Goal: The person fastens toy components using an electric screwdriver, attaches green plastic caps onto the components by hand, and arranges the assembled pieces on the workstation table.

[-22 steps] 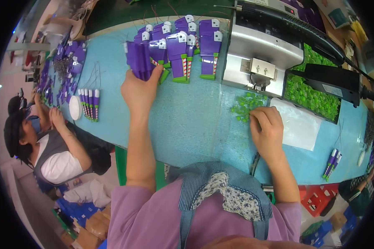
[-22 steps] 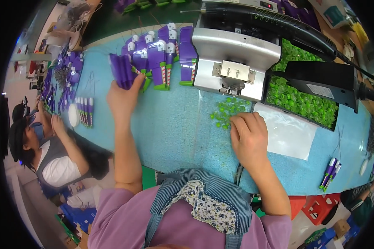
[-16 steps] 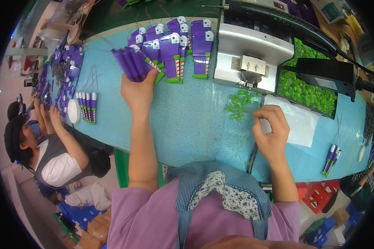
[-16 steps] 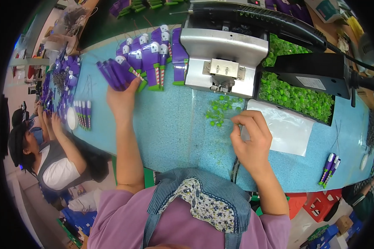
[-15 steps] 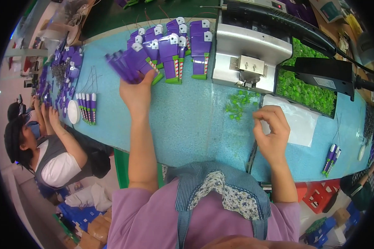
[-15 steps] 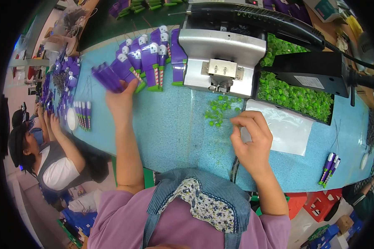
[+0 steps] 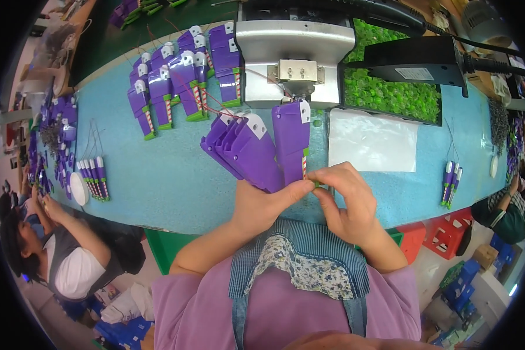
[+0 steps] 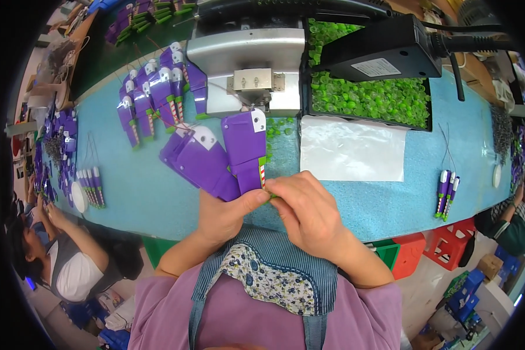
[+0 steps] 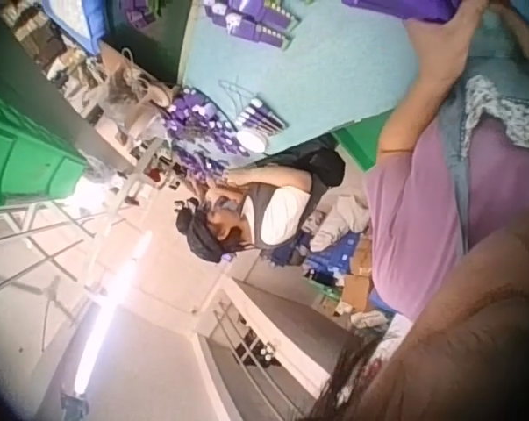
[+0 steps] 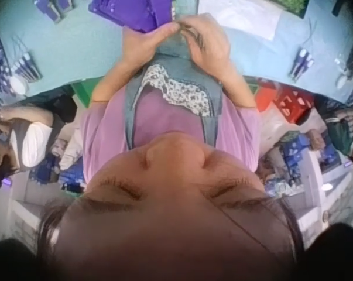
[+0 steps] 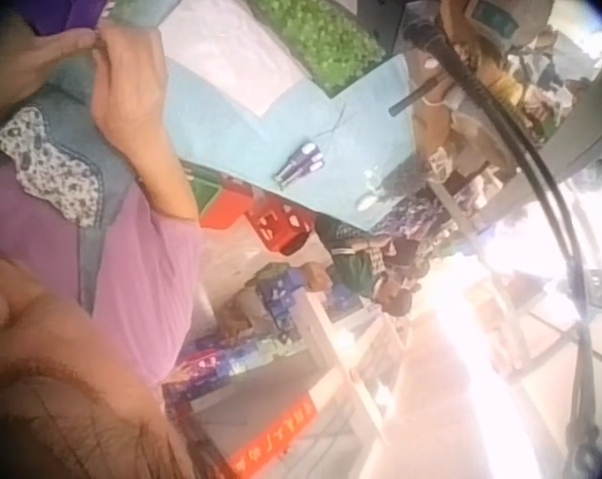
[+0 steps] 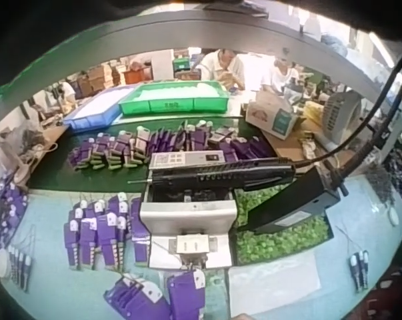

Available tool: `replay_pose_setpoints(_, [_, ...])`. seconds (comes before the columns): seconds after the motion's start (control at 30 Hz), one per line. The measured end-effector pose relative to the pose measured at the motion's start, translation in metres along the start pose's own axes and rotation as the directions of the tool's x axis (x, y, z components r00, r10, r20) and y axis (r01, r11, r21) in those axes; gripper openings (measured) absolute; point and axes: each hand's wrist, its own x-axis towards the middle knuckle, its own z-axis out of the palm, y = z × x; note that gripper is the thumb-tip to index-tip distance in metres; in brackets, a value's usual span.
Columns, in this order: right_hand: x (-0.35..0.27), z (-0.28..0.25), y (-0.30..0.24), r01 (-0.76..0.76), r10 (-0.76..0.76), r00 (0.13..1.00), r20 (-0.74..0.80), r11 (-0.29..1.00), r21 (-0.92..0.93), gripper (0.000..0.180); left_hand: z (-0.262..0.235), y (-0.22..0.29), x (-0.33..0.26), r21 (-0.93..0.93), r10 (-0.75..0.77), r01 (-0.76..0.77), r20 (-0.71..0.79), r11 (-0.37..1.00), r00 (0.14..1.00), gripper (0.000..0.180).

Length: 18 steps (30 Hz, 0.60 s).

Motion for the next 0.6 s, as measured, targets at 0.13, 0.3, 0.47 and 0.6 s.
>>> replay_pose_setpoints(0.13, [-0.01, 0.002, -0.002, -0.097, 0.106, 0.99, -0.096, 0.991, 0.092, 0.033, 0.011, 0.002, -0.003, -0.119, -0.081, 0.077, -0.023, 0.99, 0.996, 0.027])
replay_pose_setpoints(0.3, [-0.013, -0.005, 0.002, -0.145, 0.152, 0.985, -0.077, 0.985, 0.088, 0.025, 0.014, -0.003, -0.001, -0.269, -0.173, 0.172, 0.018, 0.948, 0.985, 0.029])
replay_pose_setpoints(0.47, [-0.021, -0.035, 0.031, -0.274, 0.226, 0.953, -0.203, 0.929, -0.249, 0.022, -0.002, -0.016, -0.005, -0.255, -0.077, 0.08, 0.024, 0.964, 0.997, 0.046])
replay_pose_setpoints(0.6, [-0.025, -0.044, 0.063, -0.294, 0.189, 0.954, -0.231, 0.729, -0.618, 0.019, 0.002, -0.015, -0.004, -0.346, -0.113, 0.116, 0.029, 0.931, 0.993, 0.049])
